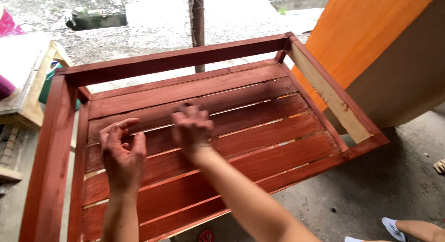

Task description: The person applies a reddish wood stain to a slatted wooden rack using a cloth, wiping the top surface, rails, and edges, then moves to the lower shelf and continues wiping the stained boards by hand.

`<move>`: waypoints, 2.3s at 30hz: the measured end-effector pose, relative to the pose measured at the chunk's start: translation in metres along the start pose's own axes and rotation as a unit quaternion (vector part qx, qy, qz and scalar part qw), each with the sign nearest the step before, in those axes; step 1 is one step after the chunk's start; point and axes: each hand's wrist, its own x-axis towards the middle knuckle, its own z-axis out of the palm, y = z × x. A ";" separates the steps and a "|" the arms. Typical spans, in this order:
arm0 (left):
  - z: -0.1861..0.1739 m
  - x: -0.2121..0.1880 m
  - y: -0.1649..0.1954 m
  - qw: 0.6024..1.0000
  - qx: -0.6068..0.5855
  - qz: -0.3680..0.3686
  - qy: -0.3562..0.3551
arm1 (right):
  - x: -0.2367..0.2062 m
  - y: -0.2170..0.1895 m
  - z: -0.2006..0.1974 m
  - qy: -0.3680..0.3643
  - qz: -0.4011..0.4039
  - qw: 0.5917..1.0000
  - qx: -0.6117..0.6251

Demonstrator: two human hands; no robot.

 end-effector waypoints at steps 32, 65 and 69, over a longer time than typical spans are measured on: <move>0.086 0.016 0.060 0.997 -0.042 0.035 -0.054 | 0.014 0.344 -0.065 -0.088 -0.082 0.942 -0.314; -0.037 -0.011 0.015 0.991 0.056 -0.036 0.116 | 0.023 -0.099 0.011 -0.056 -0.052 0.963 0.258; -0.060 -0.020 0.009 0.987 0.038 -0.033 0.155 | 0.045 -0.143 0.055 -0.096 0.035 0.891 0.442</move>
